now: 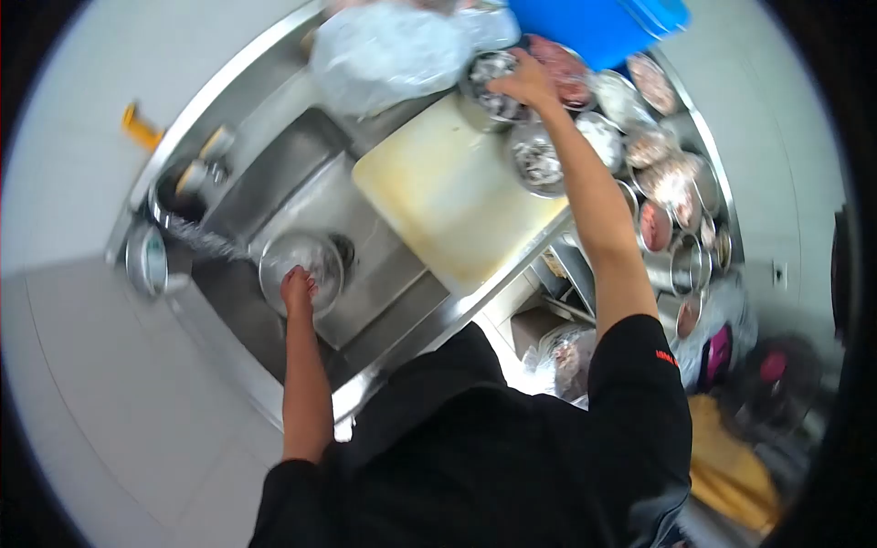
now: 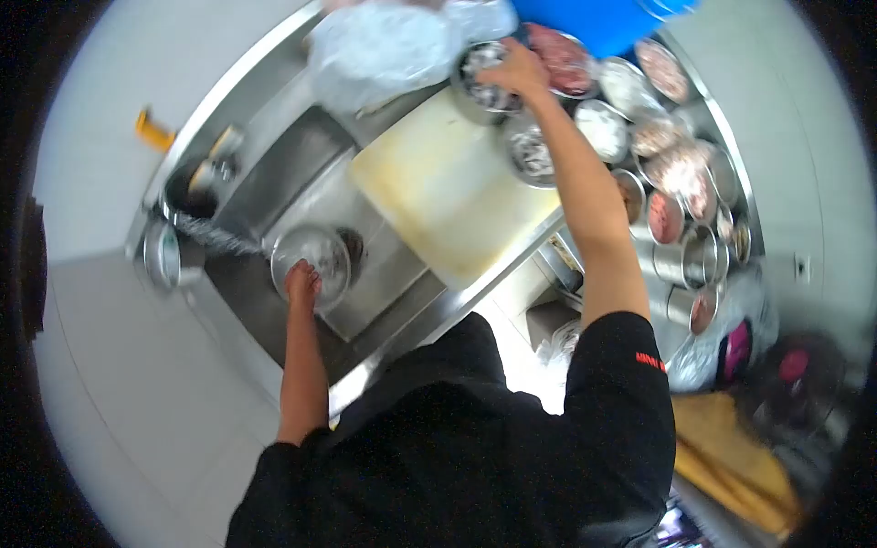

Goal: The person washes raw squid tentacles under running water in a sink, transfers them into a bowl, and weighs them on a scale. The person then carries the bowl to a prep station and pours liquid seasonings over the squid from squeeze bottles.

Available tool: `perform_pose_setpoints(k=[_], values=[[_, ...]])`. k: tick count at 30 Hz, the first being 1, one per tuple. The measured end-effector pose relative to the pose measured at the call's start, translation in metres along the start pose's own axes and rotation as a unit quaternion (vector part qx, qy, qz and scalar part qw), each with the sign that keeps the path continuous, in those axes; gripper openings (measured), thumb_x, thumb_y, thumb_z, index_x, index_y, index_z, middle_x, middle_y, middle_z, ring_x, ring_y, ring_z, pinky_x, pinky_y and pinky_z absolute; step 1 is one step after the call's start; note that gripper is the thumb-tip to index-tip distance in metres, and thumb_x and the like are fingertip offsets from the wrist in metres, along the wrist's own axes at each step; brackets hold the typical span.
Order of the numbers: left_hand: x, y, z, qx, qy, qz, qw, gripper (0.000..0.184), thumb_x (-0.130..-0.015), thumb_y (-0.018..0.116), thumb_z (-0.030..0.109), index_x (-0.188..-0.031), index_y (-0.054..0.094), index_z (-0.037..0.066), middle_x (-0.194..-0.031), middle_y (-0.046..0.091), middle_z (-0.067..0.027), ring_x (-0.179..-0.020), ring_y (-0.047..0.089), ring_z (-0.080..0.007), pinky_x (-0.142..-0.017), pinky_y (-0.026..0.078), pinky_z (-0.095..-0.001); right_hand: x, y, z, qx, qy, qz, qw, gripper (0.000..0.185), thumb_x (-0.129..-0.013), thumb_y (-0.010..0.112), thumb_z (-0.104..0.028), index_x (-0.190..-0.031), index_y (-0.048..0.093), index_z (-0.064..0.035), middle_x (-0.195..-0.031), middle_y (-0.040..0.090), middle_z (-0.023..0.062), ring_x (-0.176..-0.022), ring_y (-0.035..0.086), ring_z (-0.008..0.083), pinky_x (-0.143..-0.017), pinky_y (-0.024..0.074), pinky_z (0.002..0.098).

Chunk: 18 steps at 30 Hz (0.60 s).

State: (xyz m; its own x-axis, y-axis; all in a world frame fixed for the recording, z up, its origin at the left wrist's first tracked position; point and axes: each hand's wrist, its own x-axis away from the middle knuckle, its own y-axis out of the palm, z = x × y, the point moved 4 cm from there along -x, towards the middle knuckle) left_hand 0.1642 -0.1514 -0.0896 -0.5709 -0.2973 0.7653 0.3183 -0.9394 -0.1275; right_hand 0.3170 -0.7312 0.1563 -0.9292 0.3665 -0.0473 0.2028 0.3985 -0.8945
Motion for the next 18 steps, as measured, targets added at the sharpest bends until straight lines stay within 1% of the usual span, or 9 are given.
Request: perform_pose_setpoints(k=[3, 4, 6, 8, 9, 11, 13, 15, 18], values=[[-0.020, -0.069, -0.089, -0.061, -0.109, 0.106, 0.987, 0.039, -0.082, 0.062, 0.029, -0.112, 0.054, 0.006, -0.096, 0.060, -0.0105, -0.077, 0.058, -0.0231, -0.060, 0.050, -0.0375, 0.011, 0.031, -0.007, 0.095, -0.025, -0.031, 0.995, 0.082, -0.059, 0.076, -0.035, -0.131, 0.048, -0.0063, -0.121, 0.058, 0.0201, -0.112, 0.056, 0.0327, -0.096, 0.0434, 0.0386], [-0.015, -0.080, -0.103, -0.106, -0.124, 0.160, 0.973, 0.044, -0.080, 0.063, 0.032, -0.115, 0.053, 0.006, -0.102, 0.059, -0.0128, -0.083, 0.058, -0.0263, -0.064, 0.050, -0.0404, 0.005, 0.039, 0.002, 0.049, -0.074, -0.029, 0.996, 0.077, -0.063, 0.076, -0.032, -0.130, 0.049, -0.0049, -0.120, 0.058, 0.0200, -0.112, 0.056, 0.0329, -0.095, 0.0443, 0.0384], [-0.082, -0.116, -0.207, -0.043, -0.182, 0.114, 0.976, 0.056, -0.082, 0.063, 0.036, -0.126, 0.044, 0.006, -0.118, 0.051, -0.0161, -0.096, 0.054, -0.0314, -0.075, 0.049, -0.0450, 0.012, 0.031, -0.016, 0.091, -0.132, -0.043, 0.986, 0.070, -0.067, 0.075, -0.032, -0.127, 0.052, -0.0047, -0.119, 0.059, 0.0192, -0.112, 0.056, 0.0331, -0.093, 0.0446, 0.0400], [-0.078, -0.097, -0.224, 0.156, -0.265, 0.132, 0.942, 0.067, -0.083, 0.065, 0.037, -0.135, 0.034, 0.007, -0.130, 0.043, -0.0173, -0.108, 0.049, -0.0356, -0.082, 0.048, -0.0482, 0.038, 0.008, -0.052, 0.217, -0.129, 0.022, 0.967, 0.069, -0.066, 0.077, -0.034, -0.123, 0.055, -0.0032, -0.122, 0.057, 0.0209, -0.111, 0.055, 0.0369, -0.094, 0.0428, 0.0443], [-0.084, -0.091, -0.228, 0.175, -0.275, 0.135, 0.936, 0.067, -0.083, 0.065, 0.037, -0.135, 0.034, 0.007, -0.130, 0.043, -0.0173, -0.108, 0.049, -0.0356, -0.082, 0.048, -0.0482, 0.054, -0.003, -0.069, 0.268, -0.139, 0.078, 0.950, 0.067, -0.066, 0.078, -0.034, -0.121, 0.056, -0.0028, -0.123, 0.056, 0.0213, -0.111, 0.054, 0.0380, -0.094, 0.0422, 0.0458], [-0.099, -0.068, -0.231, 0.358, -0.306, 0.066, 0.880, 0.067, -0.085, 0.065, 0.033, -0.136, 0.032, 0.005, -0.129, 0.043, -0.0195, -0.109, 0.049, -0.0371, -0.084, 0.048, -0.0506, 0.078, -0.009, -0.083, 0.222, -0.285, 0.161, 0.918, 0.058, -0.067, 0.078, -0.027, -0.117, 0.059, -0.0025, -0.126, 0.053, 0.0217, -0.111, 0.053, 0.0389, -0.095, 0.0405, 0.0475], [-0.106, -0.054, -0.204, 0.441, -0.142, 0.091, 0.881, 0.056, -0.084, 0.063, 0.014, -0.132, 0.036, 0.002, -0.125, 0.045, -0.0211, -0.105, 0.052, -0.0383, -0.081, 0.049, -0.0514, 0.113, -0.005, -0.124, 0.210, -0.340, 0.165, 0.902, 0.047, -0.071, 0.075, -0.017, -0.113, 0.060, -0.0020, -0.124, 0.055, 0.0204, -0.111, 0.053, 0.0363, -0.096, 0.0402, 0.0450], [-0.111, -0.051, -0.185, 0.461, -0.061, 0.154, 0.872, 0.055, -0.077, 0.057, -0.003, -0.129, 0.038, 0.000, -0.122, 0.048, -0.0199, -0.098, 0.056, -0.0373, -0.078, 0.049, -0.0508, 0.138, 0.023, -0.137, 0.014, -0.295, 0.091, 0.951, 0.039, -0.074, 0.071, -0.009, -0.110, 0.061, -0.0013, -0.120, 0.056, 0.0192, -0.110, 0.054, 0.0338, -0.096, 0.0411, 0.0418], [-0.103, -0.059, -0.155, 0.420, -0.015, 0.123, 0.899, 0.060, -0.070, 0.053, -0.011, -0.127, 0.040, 0.000, -0.117, 0.052, -0.0172, -0.095, 0.059, -0.0350, -0.077, 0.050, -0.0471, 0.165, 0.086, -0.213, -0.070, -0.390, -0.004, 0.918, 0.034, -0.076, 0.066, -0.003, -0.110, 0.062, -0.0022, -0.117, 0.058, 0.0161, -0.112, 0.054, 0.0307, -0.095, 0.0427, 0.0386]])
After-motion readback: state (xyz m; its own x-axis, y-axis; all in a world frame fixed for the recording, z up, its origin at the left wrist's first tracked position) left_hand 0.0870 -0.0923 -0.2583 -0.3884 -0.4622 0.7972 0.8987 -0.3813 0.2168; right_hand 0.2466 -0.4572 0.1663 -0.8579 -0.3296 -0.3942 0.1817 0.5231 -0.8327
